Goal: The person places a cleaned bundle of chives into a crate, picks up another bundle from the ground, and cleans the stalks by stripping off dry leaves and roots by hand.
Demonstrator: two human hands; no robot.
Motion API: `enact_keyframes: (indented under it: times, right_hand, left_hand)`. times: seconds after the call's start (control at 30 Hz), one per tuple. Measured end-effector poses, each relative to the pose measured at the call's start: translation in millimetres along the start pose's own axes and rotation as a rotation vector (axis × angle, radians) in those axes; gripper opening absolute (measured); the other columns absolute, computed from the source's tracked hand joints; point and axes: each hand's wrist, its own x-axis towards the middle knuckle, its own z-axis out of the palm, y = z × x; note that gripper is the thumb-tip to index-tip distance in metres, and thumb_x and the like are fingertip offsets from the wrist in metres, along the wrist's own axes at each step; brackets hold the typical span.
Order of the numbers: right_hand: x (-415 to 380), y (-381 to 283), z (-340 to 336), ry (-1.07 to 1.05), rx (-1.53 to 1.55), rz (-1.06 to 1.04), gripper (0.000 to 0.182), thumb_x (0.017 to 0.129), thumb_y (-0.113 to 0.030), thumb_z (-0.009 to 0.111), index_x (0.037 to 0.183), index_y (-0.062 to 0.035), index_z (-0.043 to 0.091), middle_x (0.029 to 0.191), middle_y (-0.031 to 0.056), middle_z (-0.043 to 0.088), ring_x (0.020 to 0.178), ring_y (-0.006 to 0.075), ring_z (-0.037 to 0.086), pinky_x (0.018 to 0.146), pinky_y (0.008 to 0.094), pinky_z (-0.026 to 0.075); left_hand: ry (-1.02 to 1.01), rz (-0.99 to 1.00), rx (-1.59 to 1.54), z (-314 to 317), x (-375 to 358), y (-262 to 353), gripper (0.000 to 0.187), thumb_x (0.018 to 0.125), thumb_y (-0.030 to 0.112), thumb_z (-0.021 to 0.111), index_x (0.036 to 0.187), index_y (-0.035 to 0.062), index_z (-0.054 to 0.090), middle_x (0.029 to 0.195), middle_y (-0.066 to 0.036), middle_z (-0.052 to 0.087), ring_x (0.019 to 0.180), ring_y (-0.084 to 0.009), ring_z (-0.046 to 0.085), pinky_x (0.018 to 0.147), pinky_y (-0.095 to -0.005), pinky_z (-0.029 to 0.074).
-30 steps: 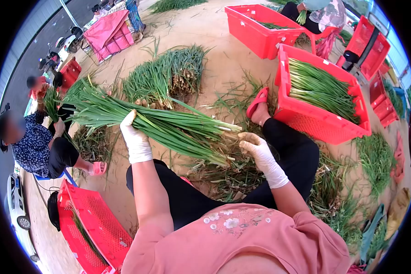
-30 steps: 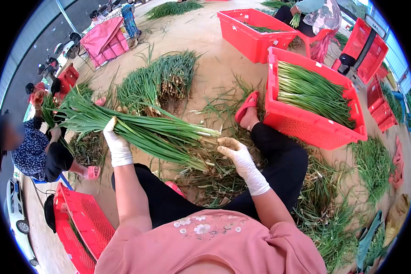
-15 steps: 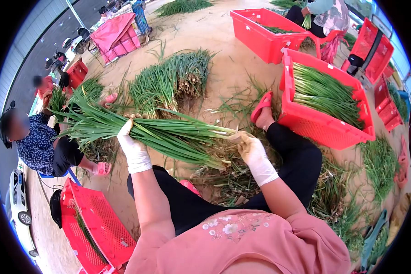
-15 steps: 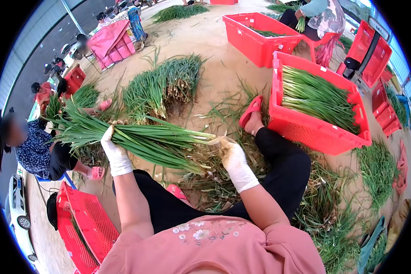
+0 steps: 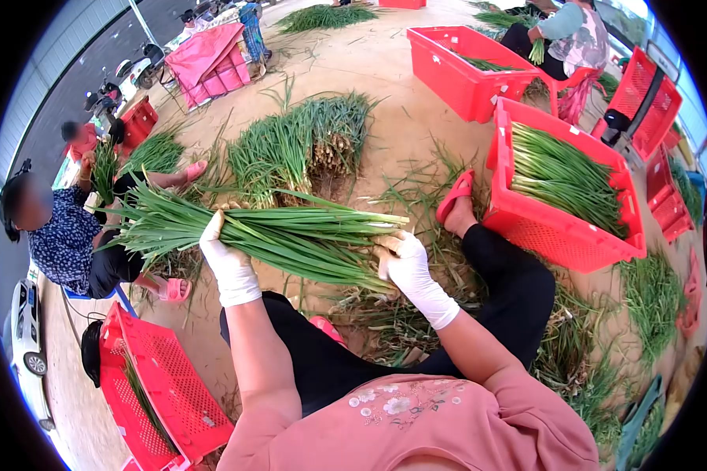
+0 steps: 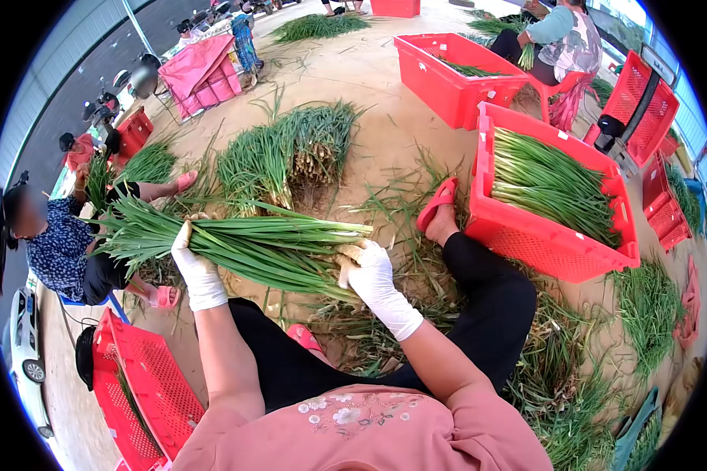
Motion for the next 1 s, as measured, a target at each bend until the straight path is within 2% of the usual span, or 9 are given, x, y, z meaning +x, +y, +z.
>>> enact_keyframes:
  times: [0.23, 0.4, 0.47, 0.57, 0.63, 0.67, 0.77, 0.87, 1.0]
  right_hand:
    - [-4, 10, 15, 0.05, 0.675, 0.473, 0.01, 0.074, 0.006, 0.064, 0.083, 0.006, 0.063, 0.087, 0.0082, 0.054, 0.074, 0.016, 0.056, 0.067, 0.0234, 0.045]
    - [-17, 47, -3, 0.182, 0.027, 0.231, 0.008, 0.068, 0.003, 0.062, 0.076, 0.0014, 0.061, 0.073, 0.0112, 0.057, 0.066, 0.0223, 0.056, 0.063, 0.032, 0.045]
    - [-39, 103, -18, 0.267, 0.099, 0.386, 0.011, 0.069, -0.001, 0.062, 0.08, 0.0004, 0.063, 0.07, 0.012, 0.058, 0.066, 0.0238, 0.057, 0.064, 0.033, 0.045]
    - [-53, 137, -77, 0.393, 0.45, 1.127, 0.019, 0.077, -0.011, 0.061, 0.091, 0.001, 0.063, 0.072, 0.0137, 0.061, 0.068, 0.0243, 0.059, 0.068, 0.0321, 0.046]
    - [-68, 156, -90, 0.149, 0.1, 0.912, 0.031, 0.079, -0.023, 0.062, 0.095, 0.0026, 0.062, 0.08, 0.0162, 0.064, 0.075, 0.0286, 0.061, 0.074, 0.0344, 0.047]
    - [-58, 137, -91, -0.185, -0.247, 0.901, 0.041, 0.076, -0.034, 0.064, 0.094, 0.0033, 0.062, 0.092, 0.0204, 0.063, 0.087, 0.0318, 0.061, 0.08, 0.0369, 0.046]
    - [-27, 44, -68, -0.317, 0.265, 0.587, 0.037, 0.08, -0.032, 0.061, 0.097, 0.0011, 0.063, 0.093, 0.0189, 0.061, 0.092, 0.0291, 0.058, 0.082, 0.0336, 0.044]
    - [-5, 3, -28, -0.436, 0.119, 0.425, 0.046, 0.081, -0.041, 0.058, 0.101, 0.0003, 0.062, 0.096, 0.021, 0.058, 0.094, 0.0322, 0.056, 0.084, 0.0366, 0.042]
    - [15, 3, 14, -0.42, 0.498, 0.619, 0.045, 0.083, -0.037, 0.059, 0.106, 0.0018, 0.06, 0.092, 0.017, 0.063, 0.087, 0.027, 0.059, 0.079, 0.0336, 0.045]
  left_hand:
    - [0.038, 0.032, 0.041, -4, 0, -2, 0.014, 0.074, 0.008, 0.061, 0.085, -0.0015, 0.057, 0.085, -0.014, 0.06, 0.083, -0.0263, 0.058, 0.083, -0.0406, 0.046]
    - [0.064, -0.027, 0.045, -12, 7, -5, 0.016, 0.074, 0.009, 0.061, 0.084, -0.0023, 0.057, 0.085, -0.015, 0.06, 0.08, -0.0267, 0.057, 0.08, -0.0388, 0.047]
    - [0.074, -0.023, 0.037, -12, 10, -4, 0.016, 0.074, 0.009, 0.061, 0.084, -0.0023, 0.057, 0.085, -0.015, 0.06, 0.08, -0.0267, 0.057, 0.08, -0.0385, 0.047]
    - [0.096, 0.013, 0.033, -4, 2, 4, 0.015, 0.075, 0.007, 0.059, 0.086, -0.0014, 0.056, 0.084, -0.013, 0.059, 0.081, -0.0246, 0.057, 0.085, -0.0402, 0.046]
    - [0.134, 0.077, 0.07, -4, 0, 6, 0.013, 0.078, 0.009, 0.057, 0.087, -0.001, 0.057, 0.085, -0.011, 0.06, 0.083, -0.0243, 0.057, 0.089, -0.0433, 0.043]
    - [0.139, 0.073, 0.076, -5, 0, 6, 0.013, 0.078, 0.009, 0.057, 0.087, -0.001, 0.057, 0.085, -0.011, 0.06, 0.083, -0.0243, 0.057, 0.089, -0.0433, 0.043]
    - [0.036, 0.082, 0.015, -2, -1, 4, 0.014, 0.078, 0.009, 0.057, 0.089, 0.0, 0.056, 0.084, -0.01, 0.06, 0.084, -0.0239, 0.057, 0.09, -0.0433, 0.043]
    - [-0.024, 0.081, -0.002, 6, -7, 2, 0.018, 0.074, 0.005, 0.06, 0.09, 0.0008, 0.053, 0.086, -0.009, 0.058, 0.084, -0.0227, 0.056, 0.089, -0.0424, 0.043]
    - [-0.192, 0.096, -0.029, 15, -11, -5, 0.022, 0.072, 0.004, 0.063, 0.092, 0.0039, 0.054, 0.085, -0.007, 0.058, 0.085, -0.0222, 0.055, 0.092, -0.0429, 0.04]
